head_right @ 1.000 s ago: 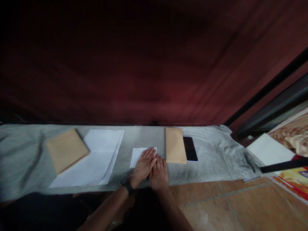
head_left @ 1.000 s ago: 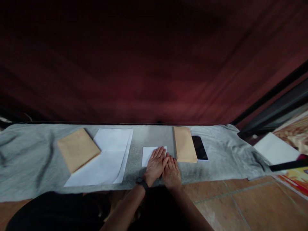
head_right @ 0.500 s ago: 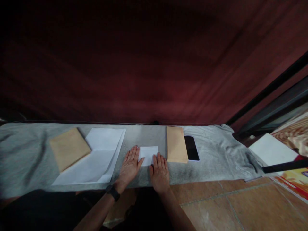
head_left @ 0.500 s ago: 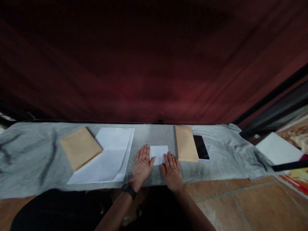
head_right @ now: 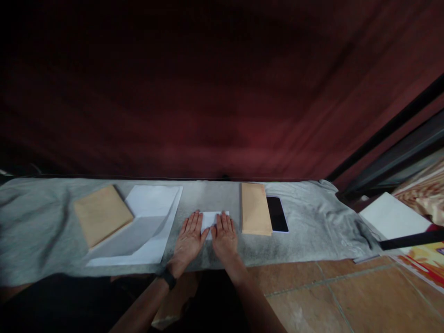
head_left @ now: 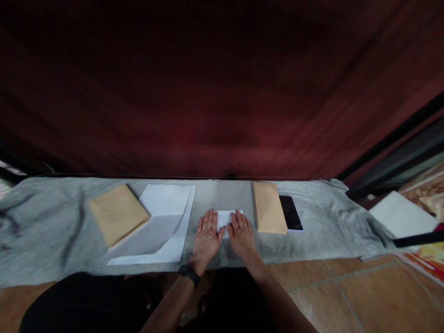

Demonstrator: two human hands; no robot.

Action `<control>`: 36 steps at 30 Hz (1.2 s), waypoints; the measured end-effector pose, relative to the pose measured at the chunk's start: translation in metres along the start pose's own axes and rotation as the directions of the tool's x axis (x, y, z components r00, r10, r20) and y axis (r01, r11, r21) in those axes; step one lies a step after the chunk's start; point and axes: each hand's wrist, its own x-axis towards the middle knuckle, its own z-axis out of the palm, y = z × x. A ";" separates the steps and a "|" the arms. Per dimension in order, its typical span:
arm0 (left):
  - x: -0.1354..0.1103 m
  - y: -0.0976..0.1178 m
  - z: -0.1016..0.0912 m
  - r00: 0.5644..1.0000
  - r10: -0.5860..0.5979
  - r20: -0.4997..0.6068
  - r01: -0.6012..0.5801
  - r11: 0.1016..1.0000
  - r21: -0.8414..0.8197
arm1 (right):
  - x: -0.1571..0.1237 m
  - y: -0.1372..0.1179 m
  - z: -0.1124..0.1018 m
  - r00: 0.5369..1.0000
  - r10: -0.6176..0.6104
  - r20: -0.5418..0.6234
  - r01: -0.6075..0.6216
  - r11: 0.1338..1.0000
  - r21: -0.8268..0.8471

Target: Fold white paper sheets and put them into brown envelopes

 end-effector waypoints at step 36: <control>-0.023 -0.006 -0.025 0.992 0.119 0.051 -0.115 0.991 -0.069 | -0.005 0.000 0.010 0.994 0.038 -0.100 -0.043 0.998 -0.044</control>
